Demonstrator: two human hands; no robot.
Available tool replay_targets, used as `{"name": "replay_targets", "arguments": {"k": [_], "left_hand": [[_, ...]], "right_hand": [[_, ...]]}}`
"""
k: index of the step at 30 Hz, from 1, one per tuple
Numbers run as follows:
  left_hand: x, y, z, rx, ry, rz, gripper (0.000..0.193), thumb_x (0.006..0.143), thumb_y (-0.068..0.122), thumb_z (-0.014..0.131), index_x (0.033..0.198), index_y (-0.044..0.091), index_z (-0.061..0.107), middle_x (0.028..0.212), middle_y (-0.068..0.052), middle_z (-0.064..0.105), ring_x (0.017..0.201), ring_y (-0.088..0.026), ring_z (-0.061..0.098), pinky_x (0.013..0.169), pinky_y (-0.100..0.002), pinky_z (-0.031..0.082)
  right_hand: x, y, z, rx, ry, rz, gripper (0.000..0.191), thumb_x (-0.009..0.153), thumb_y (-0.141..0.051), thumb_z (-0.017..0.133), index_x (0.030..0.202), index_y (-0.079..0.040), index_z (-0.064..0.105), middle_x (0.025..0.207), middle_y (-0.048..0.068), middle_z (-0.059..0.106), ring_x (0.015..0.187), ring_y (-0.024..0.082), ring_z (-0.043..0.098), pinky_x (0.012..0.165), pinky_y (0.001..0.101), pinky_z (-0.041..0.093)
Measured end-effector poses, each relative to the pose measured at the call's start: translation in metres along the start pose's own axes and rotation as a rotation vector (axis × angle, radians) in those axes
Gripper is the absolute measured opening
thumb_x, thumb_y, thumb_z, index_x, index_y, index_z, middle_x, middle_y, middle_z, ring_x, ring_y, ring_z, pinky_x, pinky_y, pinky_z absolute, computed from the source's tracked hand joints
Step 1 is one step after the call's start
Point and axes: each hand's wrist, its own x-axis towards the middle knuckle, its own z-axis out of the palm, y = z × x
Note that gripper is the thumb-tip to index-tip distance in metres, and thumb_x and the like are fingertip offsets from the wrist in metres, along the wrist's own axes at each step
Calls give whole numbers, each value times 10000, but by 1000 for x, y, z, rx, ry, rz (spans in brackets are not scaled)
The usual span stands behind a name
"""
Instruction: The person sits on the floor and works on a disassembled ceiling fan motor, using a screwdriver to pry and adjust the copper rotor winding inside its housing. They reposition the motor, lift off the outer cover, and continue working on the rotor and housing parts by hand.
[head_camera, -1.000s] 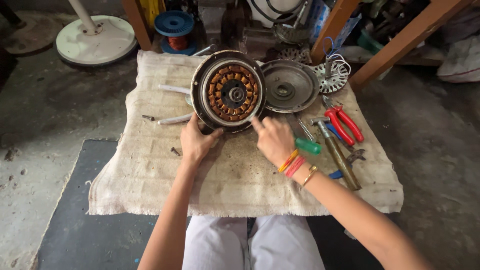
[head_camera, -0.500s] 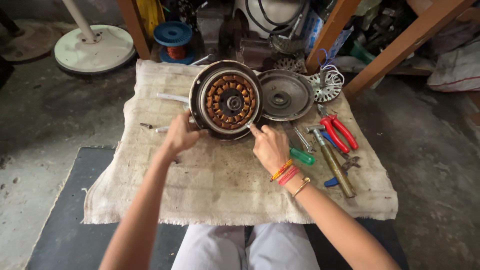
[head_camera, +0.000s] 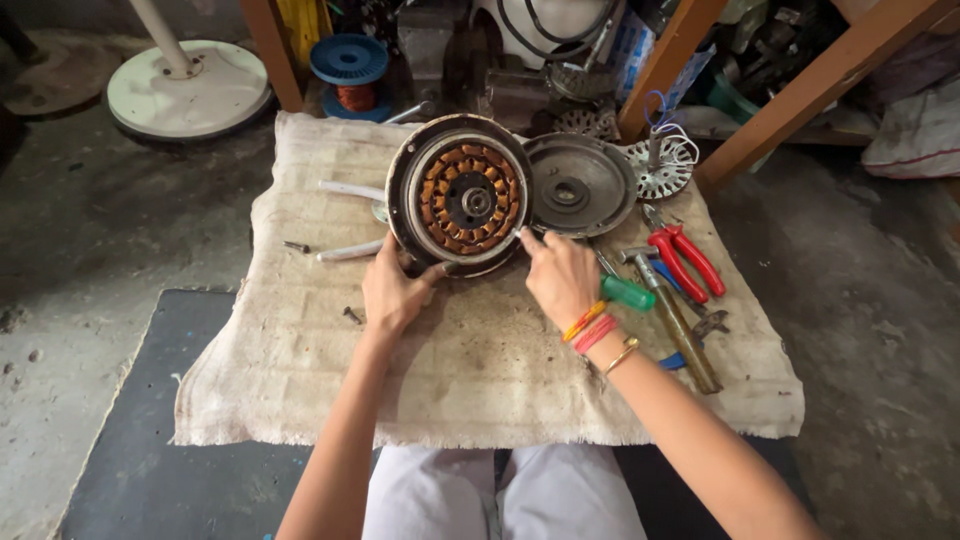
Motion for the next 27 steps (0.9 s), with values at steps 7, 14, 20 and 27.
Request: {"name": "replay_targets", "arguments": {"k": [7,14,20,27], "left_hand": [[1,-3,-1,9,49,109,716,705,260,894,1329,114,577,1002,-171,763,964,-387,715,820,-470,550],[1,-3,-1,-2,25,59,691,711,271,892,1318,124,598,950,-152,772,897,-335,746,796,-450,565],[1,-2,-2,14,28,61,677,720,263,889,1315,119,601,924,-161,768,882,-347,741,783,-456,557],[1,-4,0,9,47,88,701,714,272,894,1330,126,592,940,-154,770,907,-348,737,794,-455,554]], "right_hand": [[1,15,12,-79,-43,-145,488,861,-27,590,1327,-128,694,828,84,643,752,253,653,630,410,518],[5,18,16,-188,-93,-186,508,842,-27,623,1340,-103,686,840,73,653,762,208,632,607,360,495],[10,17,10,-132,-132,-151,493,870,-17,606,1350,-100,684,899,104,669,785,228,648,633,386,518],[8,20,6,-158,-30,-200,487,839,-44,625,1317,-117,684,927,76,677,872,250,665,701,417,535]]}}
